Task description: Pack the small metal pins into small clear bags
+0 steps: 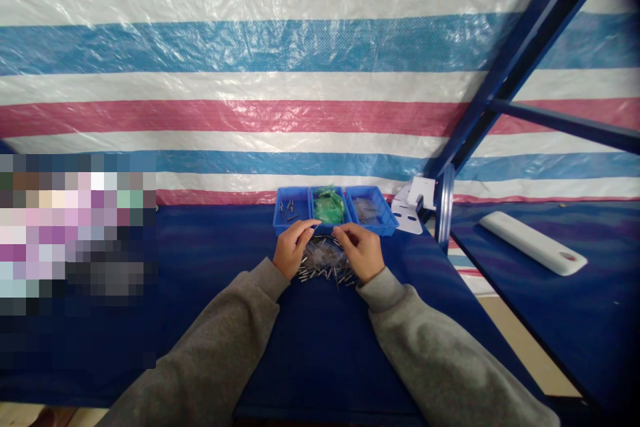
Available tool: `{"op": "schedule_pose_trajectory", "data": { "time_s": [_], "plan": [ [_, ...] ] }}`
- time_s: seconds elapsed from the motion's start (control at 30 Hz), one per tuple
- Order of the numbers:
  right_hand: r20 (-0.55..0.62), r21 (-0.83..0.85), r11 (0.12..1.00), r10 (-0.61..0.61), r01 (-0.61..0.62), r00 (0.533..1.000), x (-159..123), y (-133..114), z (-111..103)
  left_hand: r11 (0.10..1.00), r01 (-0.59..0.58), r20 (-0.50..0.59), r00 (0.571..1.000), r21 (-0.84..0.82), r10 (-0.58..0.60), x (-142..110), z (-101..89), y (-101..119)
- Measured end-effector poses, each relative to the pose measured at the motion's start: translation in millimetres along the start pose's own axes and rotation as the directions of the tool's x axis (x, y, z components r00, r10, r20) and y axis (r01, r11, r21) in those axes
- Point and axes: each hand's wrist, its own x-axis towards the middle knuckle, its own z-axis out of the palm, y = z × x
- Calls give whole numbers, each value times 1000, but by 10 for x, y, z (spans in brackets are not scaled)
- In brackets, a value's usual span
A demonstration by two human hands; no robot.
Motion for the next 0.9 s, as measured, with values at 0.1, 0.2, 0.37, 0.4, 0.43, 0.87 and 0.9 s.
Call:
{"op": "schedule_pose_trajectory", "data": {
  "time_s": [0.1, 0.2, 0.37, 0.4, 0.43, 0.87, 0.9],
  "plan": [
    [2, 4, 1000, 2, -2, 1000, 0, -3, 0, 998, 58, -13, 998, -26, -59, -10, 14, -9],
    [32, 38, 999, -15, 13, 999, -4, -28, 1, 997, 68, -11, 998, -49, -69, -23, 28, -6],
    [138, 81, 992, -105, 94, 985, -19, -77, 19, 995, 67, -21, 997, -79, -68, -36, 45, 1],
    [153, 81, 991, -119, 107, 981, -22, -80, 22, 994, 66, -29, 997, -85, -68, -38, 46, -2],
    [164, 80, 990, -128, 116, 978, -24, -81, 25, 994, 66, -39, 997, -90, -70, -39, 47, -5],
    [203, 35, 987, -160, 156, 966, -21, -92, 4, 979, 112, -92, 987, -172, -130, -40, 59, -43],
    [172, 29, 989, -146, 144, 974, -11, -84, -3, 976, 110, -96, 987, -188, -130, -34, 56, -46]
  ]
}}
